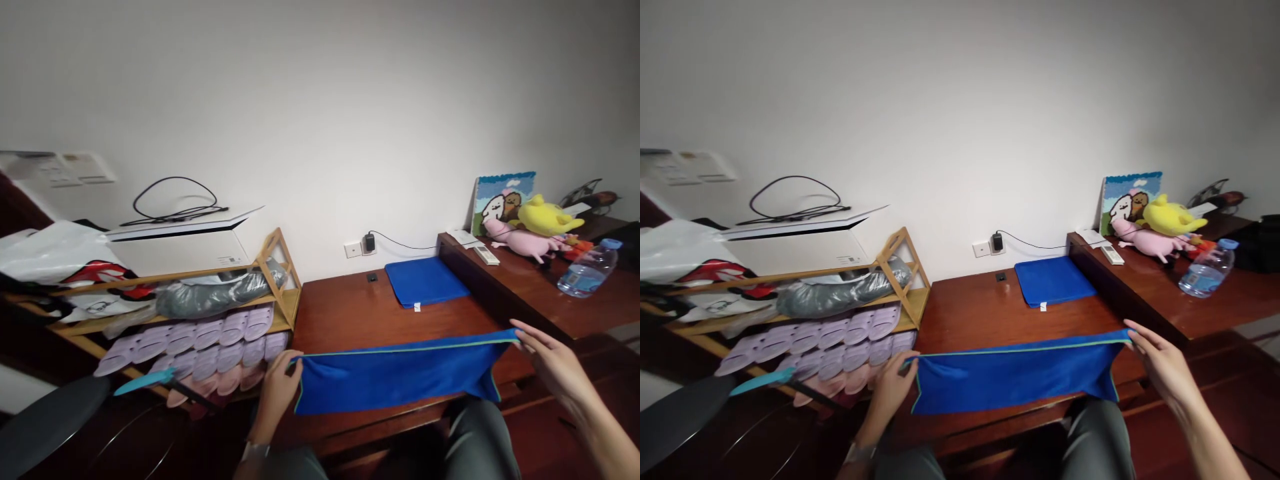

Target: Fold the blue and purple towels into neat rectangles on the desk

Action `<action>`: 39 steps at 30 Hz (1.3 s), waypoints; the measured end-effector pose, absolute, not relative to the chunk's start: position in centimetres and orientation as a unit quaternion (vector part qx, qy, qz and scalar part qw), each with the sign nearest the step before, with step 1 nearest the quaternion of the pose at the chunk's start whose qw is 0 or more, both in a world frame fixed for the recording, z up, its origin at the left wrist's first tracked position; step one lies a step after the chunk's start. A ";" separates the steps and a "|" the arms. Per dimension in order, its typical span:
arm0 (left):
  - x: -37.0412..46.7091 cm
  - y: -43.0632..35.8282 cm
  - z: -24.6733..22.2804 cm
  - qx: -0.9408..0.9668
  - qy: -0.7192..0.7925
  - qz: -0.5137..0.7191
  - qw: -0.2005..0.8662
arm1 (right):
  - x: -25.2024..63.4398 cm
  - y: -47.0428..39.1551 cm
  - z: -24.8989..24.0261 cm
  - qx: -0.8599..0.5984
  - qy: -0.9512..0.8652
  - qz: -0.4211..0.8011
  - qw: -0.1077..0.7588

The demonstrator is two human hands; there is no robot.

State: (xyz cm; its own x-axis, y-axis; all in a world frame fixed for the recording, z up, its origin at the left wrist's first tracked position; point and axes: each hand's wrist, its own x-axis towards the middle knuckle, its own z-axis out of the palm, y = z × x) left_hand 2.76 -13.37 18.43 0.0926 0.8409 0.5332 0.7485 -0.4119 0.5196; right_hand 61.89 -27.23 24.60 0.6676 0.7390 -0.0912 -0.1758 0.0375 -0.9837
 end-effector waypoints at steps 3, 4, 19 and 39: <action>1.2 -13.2 21.4 0.723 0.568 0.391 0.041 | 62.4 -28.6 26.6 -0.619 -0.250 0.297 0.683; 0.9 -13.1 22.2 0.722 0.579 0.375 0.043 | 62.5 -28.7 27.1 -0.622 -0.253 0.295 0.680; 4.7 -0.9 40.9 0.682 0.537 0.493 -0.058 | 61.5 -11.3 39.4 -0.447 -0.324 0.330 0.766; -0.6 -16.8 6.8 0.855 0.468 0.217 -0.056 | 61.1 -22.9 5.5 -0.711 -0.343 0.314 0.527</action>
